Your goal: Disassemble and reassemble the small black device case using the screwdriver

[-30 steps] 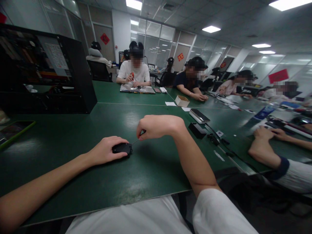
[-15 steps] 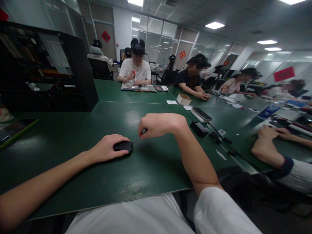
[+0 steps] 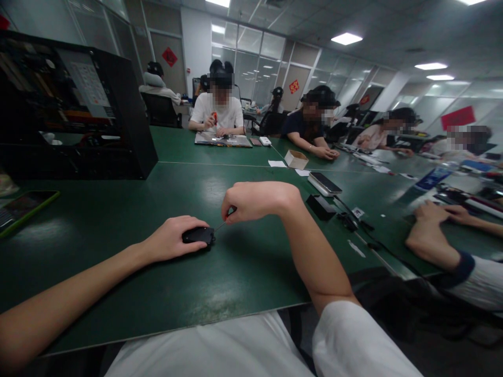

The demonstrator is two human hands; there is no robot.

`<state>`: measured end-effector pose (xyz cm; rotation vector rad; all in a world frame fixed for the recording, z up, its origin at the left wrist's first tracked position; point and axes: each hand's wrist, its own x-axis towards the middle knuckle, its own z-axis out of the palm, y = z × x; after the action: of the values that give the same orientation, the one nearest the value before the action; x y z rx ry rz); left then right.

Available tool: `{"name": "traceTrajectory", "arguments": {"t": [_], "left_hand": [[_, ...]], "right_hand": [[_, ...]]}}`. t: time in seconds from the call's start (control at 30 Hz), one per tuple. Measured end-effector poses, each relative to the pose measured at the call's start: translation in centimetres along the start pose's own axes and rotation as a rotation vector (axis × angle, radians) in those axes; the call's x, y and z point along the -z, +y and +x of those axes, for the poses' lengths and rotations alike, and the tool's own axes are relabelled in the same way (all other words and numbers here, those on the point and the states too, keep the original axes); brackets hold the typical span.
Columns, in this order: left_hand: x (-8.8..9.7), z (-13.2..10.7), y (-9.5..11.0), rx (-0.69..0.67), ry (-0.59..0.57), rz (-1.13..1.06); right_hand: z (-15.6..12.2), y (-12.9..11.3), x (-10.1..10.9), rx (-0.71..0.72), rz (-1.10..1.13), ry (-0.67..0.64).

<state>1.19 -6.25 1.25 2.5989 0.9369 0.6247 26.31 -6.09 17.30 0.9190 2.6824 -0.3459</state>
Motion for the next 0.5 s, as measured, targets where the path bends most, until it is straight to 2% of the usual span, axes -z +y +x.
{"name": "traceTrajectory", "arguments": {"t": [0.5], "left_hand": [[0.05, 0.04, 0.21, 0.008, -0.014, -0.007]], "right_hand": [[0.37, 0.25, -0.29, -0.009, -0.016, -0.019]]}}
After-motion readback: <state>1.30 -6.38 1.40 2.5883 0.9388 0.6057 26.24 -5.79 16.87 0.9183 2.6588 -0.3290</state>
